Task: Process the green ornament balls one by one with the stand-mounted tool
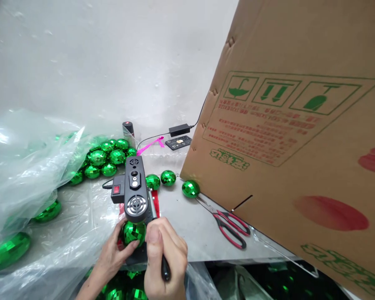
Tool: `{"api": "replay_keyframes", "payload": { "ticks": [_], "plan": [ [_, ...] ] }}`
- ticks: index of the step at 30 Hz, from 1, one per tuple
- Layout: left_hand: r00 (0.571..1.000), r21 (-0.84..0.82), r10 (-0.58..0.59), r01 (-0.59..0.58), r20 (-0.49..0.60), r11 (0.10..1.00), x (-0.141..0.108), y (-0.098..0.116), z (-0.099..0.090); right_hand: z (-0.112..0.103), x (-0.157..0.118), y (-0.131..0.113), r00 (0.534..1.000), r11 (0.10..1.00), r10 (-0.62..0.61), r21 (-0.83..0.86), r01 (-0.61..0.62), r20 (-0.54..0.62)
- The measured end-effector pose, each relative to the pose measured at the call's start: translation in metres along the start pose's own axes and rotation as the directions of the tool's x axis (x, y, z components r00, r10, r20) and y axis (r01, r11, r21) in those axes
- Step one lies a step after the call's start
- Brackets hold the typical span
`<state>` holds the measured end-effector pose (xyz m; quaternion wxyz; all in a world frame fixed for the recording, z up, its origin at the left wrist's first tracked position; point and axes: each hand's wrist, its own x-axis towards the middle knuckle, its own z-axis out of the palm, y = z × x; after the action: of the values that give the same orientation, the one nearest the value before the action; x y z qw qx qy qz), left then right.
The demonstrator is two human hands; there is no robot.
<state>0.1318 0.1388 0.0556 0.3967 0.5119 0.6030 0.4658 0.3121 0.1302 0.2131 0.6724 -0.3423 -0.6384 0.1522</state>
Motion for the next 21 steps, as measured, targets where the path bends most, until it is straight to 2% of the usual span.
{"api": "replay_keyframes", "payload": {
  "ticks": [5,10,15,18,21],
  "plan": [
    [0.993,0.175,0.107,-0.096,-0.055,0.980,0.001,0.004,0.014,0.001,-0.001,-0.001,1.000,1.000,0.001,-0.003,-0.001,0.003],
    [0.976,0.173,0.209,-0.195,-0.065,0.965,0.002,-0.011,0.032,0.002,-0.002,-0.002,1.000,1.000,0.016,0.006,-0.016,-0.017],
    [0.986,0.084,0.144,-0.137,-0.080,0.987,-0.001,-0.037,0.054,-0.001,-0.001,0.001,1.000,1.000,0.003,0.014,-0.003,0.003],
    [0.989,0.078,0.113,-0.106,-0.094,0.991,-0.001,-0.042,0.056,0.000,-0.005,0.003,1.000,1.000,-0.002,0.004,0.002,-0.009],
    [0.994,0.065,0.096,-0.092,-0.048,0.994,-0.001,-0.039,0.053,0.005,-0.015,0.008,0.996,1.000,-0.022,0.002,0.023,-0.081]
  ]
}}
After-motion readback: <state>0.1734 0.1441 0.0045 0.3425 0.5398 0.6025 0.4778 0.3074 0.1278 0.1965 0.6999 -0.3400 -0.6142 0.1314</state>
